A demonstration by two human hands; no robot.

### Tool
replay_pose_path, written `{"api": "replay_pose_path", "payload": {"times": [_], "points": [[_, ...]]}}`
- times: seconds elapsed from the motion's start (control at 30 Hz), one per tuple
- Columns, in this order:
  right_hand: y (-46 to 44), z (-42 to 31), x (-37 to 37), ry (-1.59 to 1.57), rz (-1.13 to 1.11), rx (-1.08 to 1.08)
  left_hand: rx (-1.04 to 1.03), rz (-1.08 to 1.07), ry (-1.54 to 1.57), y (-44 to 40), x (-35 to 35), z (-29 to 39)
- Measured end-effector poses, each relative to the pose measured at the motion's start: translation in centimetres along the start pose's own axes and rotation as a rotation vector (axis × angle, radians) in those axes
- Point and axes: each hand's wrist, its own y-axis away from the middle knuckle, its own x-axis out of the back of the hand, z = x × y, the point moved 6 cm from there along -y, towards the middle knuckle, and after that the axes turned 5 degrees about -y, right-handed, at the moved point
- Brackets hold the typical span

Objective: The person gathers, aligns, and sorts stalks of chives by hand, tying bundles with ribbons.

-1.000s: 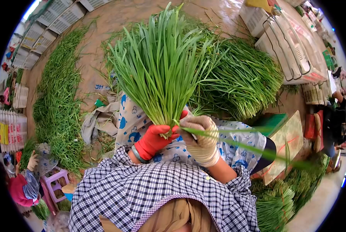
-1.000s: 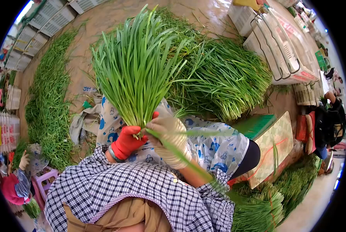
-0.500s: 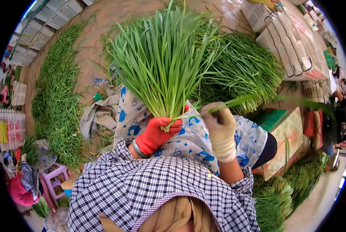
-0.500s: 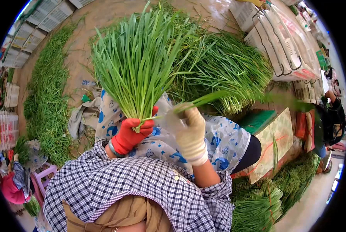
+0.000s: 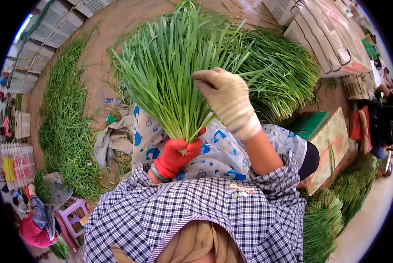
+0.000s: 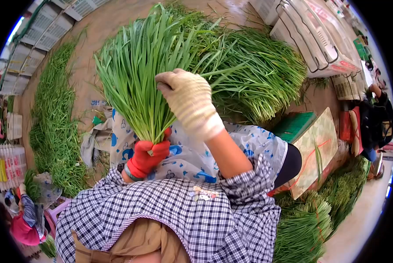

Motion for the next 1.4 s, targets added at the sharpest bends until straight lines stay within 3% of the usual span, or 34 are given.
{"api": "replay_pose_path", "payload": {"times": [0.07, 0.13, 0.3, 0.37, 0.57, 0.63, 0.77, 0.83, 0.9, 0.97, 1.0, 1.03, 1.07, 1.1, 1.13, 1.17, 1.2, 1.23, 1.33, 1.4], "points": [[-2.1, 1.1, -1.7, 0.003, -0.094, -0.007, -0.066, -0.015, -0.100, 0.2, 0.0, 0.1], [-2.9, 2.6, -3.1, 0.102, -0.322, -0.274, -0.070, -0.016, -0.108, 0.2, 0.2, 0.1], [-3.1, 3.4, -3.9, 0.150, -0.319, -0.384, -0.086, 0.009, -0.141, 0.1, 0.0, 0.2], [-2.9, 4.4, -4.2, -0.117, -0.287, -0.409, -0.091, 0.025, -0.178, 0.0, 0.1, 0.1], [-0.6, 5.2, -2.4, -0.438, -0.122, -0.523, -0.096, 0.017, -0.188, 0.2, 0.2, 0.2], [0.6, 5.3, -2.1, -0.789, -0.095, -0.618, -0.104, 0.043, -0.210, 0.3, 0.3, 0.2], [1.7, 3.5, -1.1, -0.944, 0.077, -0.503, -0.102, 0.118, -0.316, -0.1, 0.1, 0.5], [2.7, 1.4, -1.2, -0.930, -0.027, -0.420, -0.115, 0.177, -0.297, -0.3, -0.4, 0.6], [3.7, -1.4, -0.5, -0.860, -0.117, -0.186, -0.144, 0.241, -0.275, -0.2, -0.1, 0.8], [5.5, -1.5, -0.8, -0.638, -0.243, -0.193, -0.182, 0.245, -0.145, -0.1, 1.0, 0.6], [6.7, -1.4, -1.4, -0.579, -0.348, -0.146, -0.398, 0.181, -0.778, 0.4, 1.1, 1.2], [7.7, -1.8, -1.3, -0.557, -0.363, -0.094, -0.681, 0.274, -1.370, 1.4, 1.1, 1.5], [8.6, -2.3, -1.1, -0.535, -0.378, -0.042, -0.472, 0.379, -0.947, 0.8, 0.4, 1.7], [8.9, -3.4, 0.0, -0.552, -0.298, 0.015, -0.364, 0.406, -0.736, 0.5, 0.2, 1.9], [9.4, -2.0, 0.8, -0.802, -0.184, -0.163, -0.272, 0.452, -0.516, 0.4, 0.0, 2.0], [9.8, -0.8, 2.0, -0.798, 0.084, -0.214, -0.216, 0.239, -0.406, -0.1, -0.2, 1.8], [9.7, -0.2, 2.5, -0.958, 0.166, -0.246, -0.152, 0.027, -0.297, -0.2, -0.9, 1.4], [9.3, 0.2, 2.7, -1.117, 0.253, -0.279, -0.148, 0.026, -0.296, -0.1, -0.8, 1.1], [8.6, 0.7, 2.1, -1.428, 0.367, -0.412, -0.253, 0.082, -0.720, 0.2, -2.2, 1.2], [8.8, 0.4, 2.0, -1.362, 0.278, -0.346, -0.171, 0.111, -0.365, -0.1, -1.7, 1.0]]}}
